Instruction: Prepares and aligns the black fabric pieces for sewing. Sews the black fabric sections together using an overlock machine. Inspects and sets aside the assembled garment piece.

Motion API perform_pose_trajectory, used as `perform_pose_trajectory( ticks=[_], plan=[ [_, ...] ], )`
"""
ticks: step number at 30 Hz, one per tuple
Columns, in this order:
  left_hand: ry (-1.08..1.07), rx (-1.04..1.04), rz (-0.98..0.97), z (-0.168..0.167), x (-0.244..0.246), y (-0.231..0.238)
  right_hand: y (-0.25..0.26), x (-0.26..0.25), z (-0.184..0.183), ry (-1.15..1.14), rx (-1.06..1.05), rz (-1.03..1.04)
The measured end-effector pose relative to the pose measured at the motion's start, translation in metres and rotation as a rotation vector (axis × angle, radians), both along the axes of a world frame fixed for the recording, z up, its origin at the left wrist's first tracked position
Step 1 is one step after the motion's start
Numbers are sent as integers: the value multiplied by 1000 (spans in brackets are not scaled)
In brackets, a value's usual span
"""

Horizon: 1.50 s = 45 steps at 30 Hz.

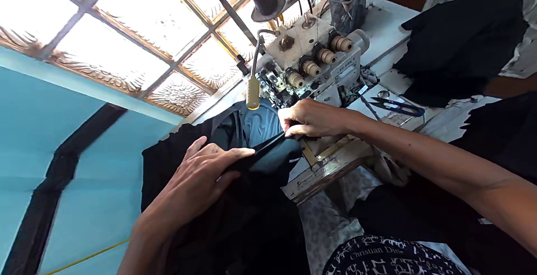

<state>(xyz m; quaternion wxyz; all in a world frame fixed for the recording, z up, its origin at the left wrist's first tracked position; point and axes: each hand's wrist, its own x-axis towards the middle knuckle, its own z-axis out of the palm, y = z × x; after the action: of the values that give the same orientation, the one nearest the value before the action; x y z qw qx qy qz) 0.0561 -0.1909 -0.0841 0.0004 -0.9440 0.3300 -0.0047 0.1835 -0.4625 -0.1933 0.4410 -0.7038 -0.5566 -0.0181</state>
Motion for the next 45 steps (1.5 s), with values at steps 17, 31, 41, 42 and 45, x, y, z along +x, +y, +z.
perform_pose_trajectory(
  ticks=[17,31,41,42,45],
  plan=[
    [-144,-147,198,15,9,6,-3,-10,-8,124,74,-94],
    [-348,-78,-51,12,-5,-12,-5,-16,-10,-40,77,-121],
    [-316,9,-73,8,-11,-7,-4,-16,-13,-66,77,-144],
    [-314,28,-77,9,-11,-8,-4,-17,-13,-78,86,-146],
    [-294,103,-91,9,-14,-12,-3,-18,-17,-169,99,-158]
  ],
)
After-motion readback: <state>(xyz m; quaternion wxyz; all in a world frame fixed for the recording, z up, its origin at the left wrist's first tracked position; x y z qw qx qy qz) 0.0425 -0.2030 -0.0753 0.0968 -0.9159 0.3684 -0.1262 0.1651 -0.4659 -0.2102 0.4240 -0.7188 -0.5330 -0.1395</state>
